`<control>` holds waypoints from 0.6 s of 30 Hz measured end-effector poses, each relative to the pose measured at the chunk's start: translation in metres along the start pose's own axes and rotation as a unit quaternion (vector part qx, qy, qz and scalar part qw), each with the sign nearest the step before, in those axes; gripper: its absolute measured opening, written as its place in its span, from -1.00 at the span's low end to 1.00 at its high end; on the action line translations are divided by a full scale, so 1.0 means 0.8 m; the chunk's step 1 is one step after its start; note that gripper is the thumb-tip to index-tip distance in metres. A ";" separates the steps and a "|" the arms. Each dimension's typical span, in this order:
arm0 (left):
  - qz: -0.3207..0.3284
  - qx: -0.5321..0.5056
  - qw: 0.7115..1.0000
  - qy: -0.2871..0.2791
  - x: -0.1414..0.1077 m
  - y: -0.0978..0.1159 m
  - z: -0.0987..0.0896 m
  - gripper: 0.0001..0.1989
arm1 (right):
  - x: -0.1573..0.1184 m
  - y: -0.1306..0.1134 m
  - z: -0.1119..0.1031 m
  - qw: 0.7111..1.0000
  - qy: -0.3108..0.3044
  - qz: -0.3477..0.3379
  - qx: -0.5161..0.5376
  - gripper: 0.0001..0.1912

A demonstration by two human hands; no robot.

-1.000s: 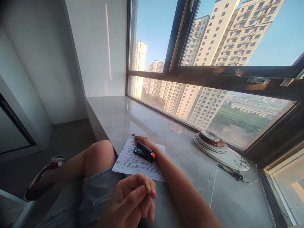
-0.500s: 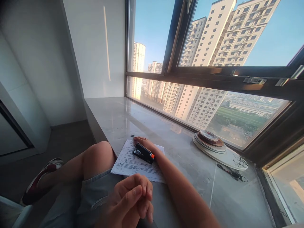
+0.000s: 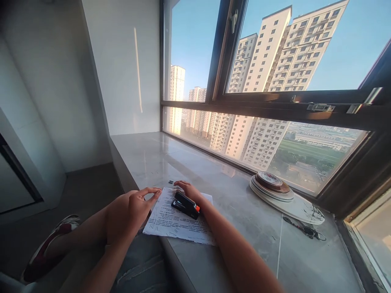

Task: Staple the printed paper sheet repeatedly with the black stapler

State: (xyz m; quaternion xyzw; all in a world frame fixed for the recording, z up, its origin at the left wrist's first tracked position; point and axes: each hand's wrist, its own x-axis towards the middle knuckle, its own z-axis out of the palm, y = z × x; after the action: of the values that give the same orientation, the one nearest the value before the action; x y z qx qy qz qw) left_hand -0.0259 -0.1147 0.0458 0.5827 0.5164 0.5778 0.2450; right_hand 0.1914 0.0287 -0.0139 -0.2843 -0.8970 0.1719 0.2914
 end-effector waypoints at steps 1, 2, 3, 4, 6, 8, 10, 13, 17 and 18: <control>0.002 0.030 1.000 -0.003 0.003 -0.014 0.000 -0.71 | 0.001 -0.003 -0.003 0.999 0.036 0.010 0.004 -0.65; 0.012 0.060 0.998 -0.009 0.005 -0.025 0.001 -0.71 | 0.001 -0.007 -0.009 0.997 0.074 0.031 0.010 -0.67; 0.027 0.088 0.996 -0.015 0.005 -0.033 0.004 -0.69 | 0.002 -0.012 -0.017 0.993 0.104 0.059 0.019 -0.66; 0.044 0.111 0.993 -0.022 0.004 -0.040 0.006 -0.68 | 0.002 -0.018 -0.027 0.989 0.117 0.087 0.032 -0.61; 0.072 0.147 0.985 -0.046 0.004 -0.049 0.012 -0.65 | 0.001 -0.033 -0.050 0.988 0.062 0.127 0.067 -0.48; 0.087 0.178 0.977 -0.083 0.005 -0.056 0.017 -0.64 | -0.001 -0.049 -0.072 0.987 -0.076 0.115 0.079 -0.48; 0.092 0.217 0.965 -0.119 0.008 -0.063 0.020 -0.66 | -0.003 -0.063 -0.085 0.973 -0.208 0.094 0.044 -0.51; 0.087 0.275 0.948 -0.137 0.009 -0.073 0.022 -0.69 | -0.004 -0.076 -0.089 0.942 -0.319 0.108 -0.009 -0.46; 0.079 0.297 0.942 -0.136 0.008 -0.079 0.022 -0.69 | -0.009 -0.071 -0.107 0.925 -0.354 0.141 0.017 -0.60; 0.079 0.295 0.942 -0.136 0.007 -0.080 0.022 -0.68 | -0.013 -0.064 -0.118 0.922 -0.354 0.155 0.027 -0.62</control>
State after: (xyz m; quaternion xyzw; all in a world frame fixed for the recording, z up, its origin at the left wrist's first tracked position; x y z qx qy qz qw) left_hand -0.0311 -0.0819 -0.0119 0.7406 0.5782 0.3319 0.0835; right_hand 0.2359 -0.0045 0.0786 -0.3318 -0.8816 0.3289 -0.0680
